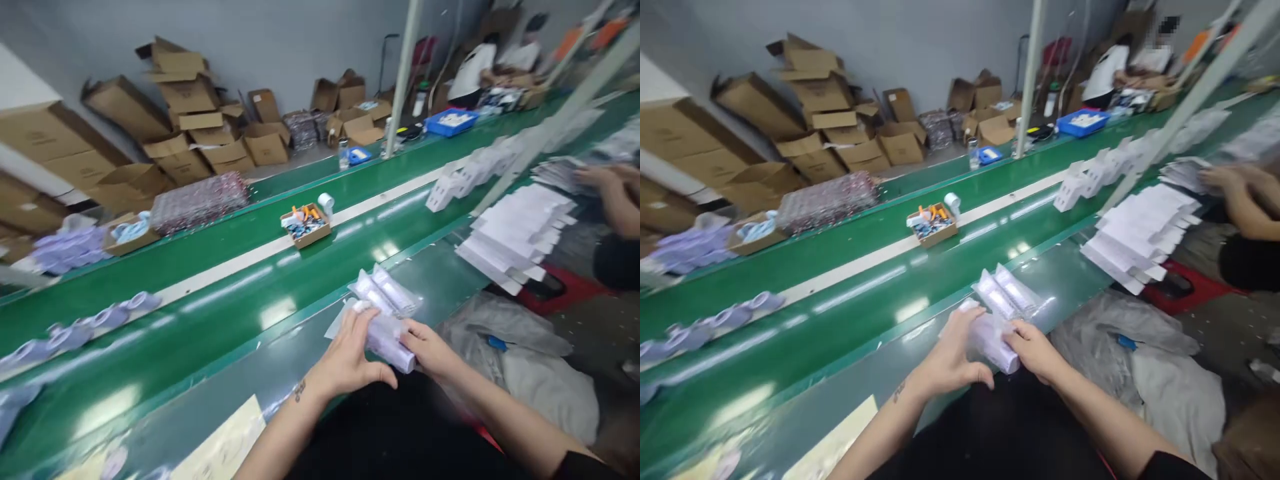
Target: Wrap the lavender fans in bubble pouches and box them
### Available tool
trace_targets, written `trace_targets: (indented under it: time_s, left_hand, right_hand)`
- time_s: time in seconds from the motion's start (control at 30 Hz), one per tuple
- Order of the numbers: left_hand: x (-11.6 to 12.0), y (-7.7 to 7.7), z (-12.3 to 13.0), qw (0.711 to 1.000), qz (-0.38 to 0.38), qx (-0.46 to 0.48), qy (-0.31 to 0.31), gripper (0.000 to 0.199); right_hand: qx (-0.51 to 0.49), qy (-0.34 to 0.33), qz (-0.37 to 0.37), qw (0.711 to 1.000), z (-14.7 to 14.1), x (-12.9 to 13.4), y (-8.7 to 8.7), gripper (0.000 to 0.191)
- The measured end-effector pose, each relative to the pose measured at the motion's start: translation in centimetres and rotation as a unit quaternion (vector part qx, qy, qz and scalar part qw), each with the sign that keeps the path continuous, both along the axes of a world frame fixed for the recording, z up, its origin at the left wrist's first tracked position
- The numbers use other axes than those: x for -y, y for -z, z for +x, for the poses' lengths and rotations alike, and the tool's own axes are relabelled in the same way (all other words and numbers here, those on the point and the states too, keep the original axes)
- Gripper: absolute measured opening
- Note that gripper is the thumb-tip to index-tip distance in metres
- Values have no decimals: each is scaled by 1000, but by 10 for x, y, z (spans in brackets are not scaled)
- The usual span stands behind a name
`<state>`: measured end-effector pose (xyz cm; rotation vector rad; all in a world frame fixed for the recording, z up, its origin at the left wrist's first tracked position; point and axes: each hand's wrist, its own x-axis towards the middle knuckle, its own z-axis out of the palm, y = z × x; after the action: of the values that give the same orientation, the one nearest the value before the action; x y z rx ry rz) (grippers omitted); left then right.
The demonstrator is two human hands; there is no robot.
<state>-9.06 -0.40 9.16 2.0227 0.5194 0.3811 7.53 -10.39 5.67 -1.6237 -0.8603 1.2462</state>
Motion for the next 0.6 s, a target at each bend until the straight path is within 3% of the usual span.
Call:
trace_targets:
  time_s: [0.07, 0.13, 0.2, 0.3, 0.37, 0.4, 0.47, 0.5, 0.53, 0.6]
  left_hand:
    - [-2, 10, 19, 997, 67, -21, 38, 112]
    - [2, 24, 41, 995, 84, -24, 56, 105]
    - [9, 36, 62, 996, 77, -5, 35, 100]
    - [15, 43, 95, 998, 62, 27, 5, 98]
    - [14, 42, 119, 999, 32, 38, -9, 85]
    - [13, 40, 132, 999, 4, 41, -20, 74]
    - [8, 37, 160, 995, -75, 39, -55, 45]
    - [6, 36, 173, 990, -115, 35, -75, 34]
    - [5, 36, 186, 984, -147, 30, -95, 28]
    - [3, 36, 211, 976, -177, 29, -126, 27]
  right_hand:
    - [140, -22, 35, 989, 12, -4, -15, 26]
    - [287, -36, 82, 954, 23, -6, -29, 29]
    - [387, -37, 103, 915, 35, -4, -40, 30]
    - [411, -33, 98, 906, 58, 6, -51, 28]
    - [325, -29, 109, 939, 89, 14, -51, 22]
    - [255, 4, 118, 960, 111, 17, -47, 18]
    - [103, 167, 123, 973, 171, 23, -30, 26]
    - [39, 295, 117, 948, 208, 25, -17, 39]
    - [0, 426, 97, 899, 246, 27, -2, 51]
    - [-54, 549, 23, 834, 318, 27, 30, 65]
